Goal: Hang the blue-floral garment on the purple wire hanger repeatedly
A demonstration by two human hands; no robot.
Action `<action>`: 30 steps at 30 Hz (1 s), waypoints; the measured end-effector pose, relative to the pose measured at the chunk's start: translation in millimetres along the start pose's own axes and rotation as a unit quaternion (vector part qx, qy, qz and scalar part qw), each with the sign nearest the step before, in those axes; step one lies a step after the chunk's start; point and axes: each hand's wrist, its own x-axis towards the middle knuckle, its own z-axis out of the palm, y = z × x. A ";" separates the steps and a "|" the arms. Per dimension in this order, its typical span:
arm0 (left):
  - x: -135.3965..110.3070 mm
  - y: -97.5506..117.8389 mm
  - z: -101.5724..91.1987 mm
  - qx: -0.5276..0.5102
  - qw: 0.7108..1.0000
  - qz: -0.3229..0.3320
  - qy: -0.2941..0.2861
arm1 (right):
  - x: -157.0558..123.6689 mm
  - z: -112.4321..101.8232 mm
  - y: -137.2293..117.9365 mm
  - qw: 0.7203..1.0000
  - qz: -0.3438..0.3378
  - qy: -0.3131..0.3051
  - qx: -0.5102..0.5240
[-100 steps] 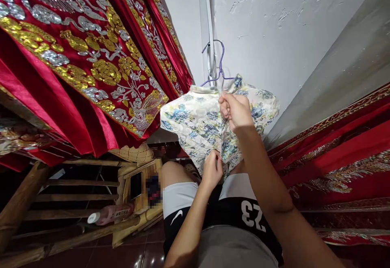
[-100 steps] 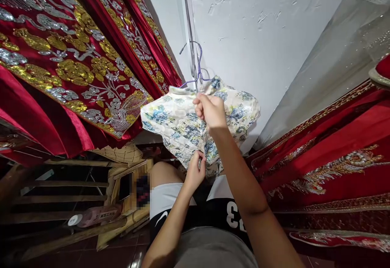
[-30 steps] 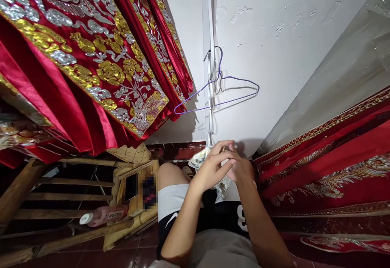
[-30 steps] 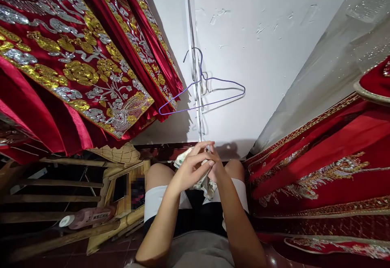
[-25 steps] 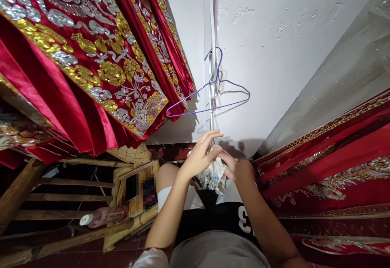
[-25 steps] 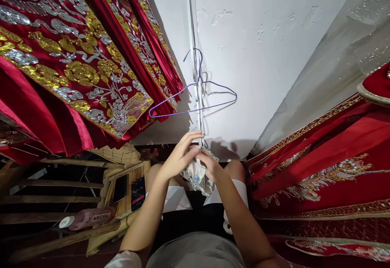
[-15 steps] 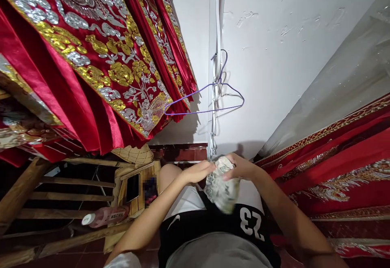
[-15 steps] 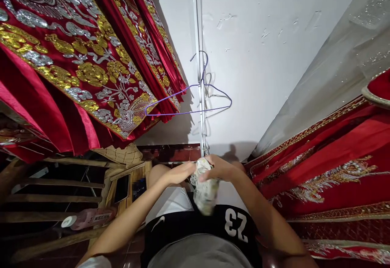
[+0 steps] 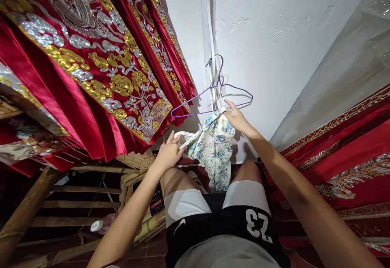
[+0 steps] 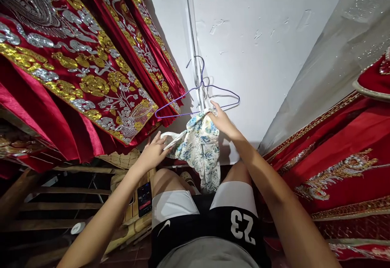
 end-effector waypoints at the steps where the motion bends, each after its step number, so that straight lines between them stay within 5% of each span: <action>1: -2.9 -1.8 -0.1 0.000 1.000 -0.011 0.005 | 3.3 6.6 10.8 1.000 0.015 -0.018 0.014; 4: -12.3 -9.0 5.1 -0.051 0.998 -0.024 0.028 | -3.2 14.9 27.4 0.998 0.027 -0.046 0.031; 7: -18.0 -14.3 8.5 -0.141 0.985 -0.014 0.100 | -21.3 4.0 24.2 1.000 0.023 -0.010 0.010; 12: -7.6 6.6 -6.8 -0.303 0.920 0.027 0.248 | -43.5 -32.9 -1.8 0.998 0.037 0.043 -0.019; 18: 30.9 32.7 -29.0 -0.372 0.843 0.008 0.388 | -56.7 -54.2 -27.1 0.997 0.030 0.060 -0.046; 22: 36.7 15.7 -33.3 -0.242 0.866 0.051 0.435 | -57.9 -55.3 -27.7 0.994 0.013 0.070 -0.084; 25: 27.6 -3.1 -33.6 -0.151 0.895 0.064 0.414 | -57.9 -54.3 -23.0 0.993 0.005 0.066 -0.103; 30: 23.6 -3.0 -51.2 -0.159 0.910 0.037 0.382 | -65.7 -40.2 -22.8 0.997 0.019 0.044 -0.063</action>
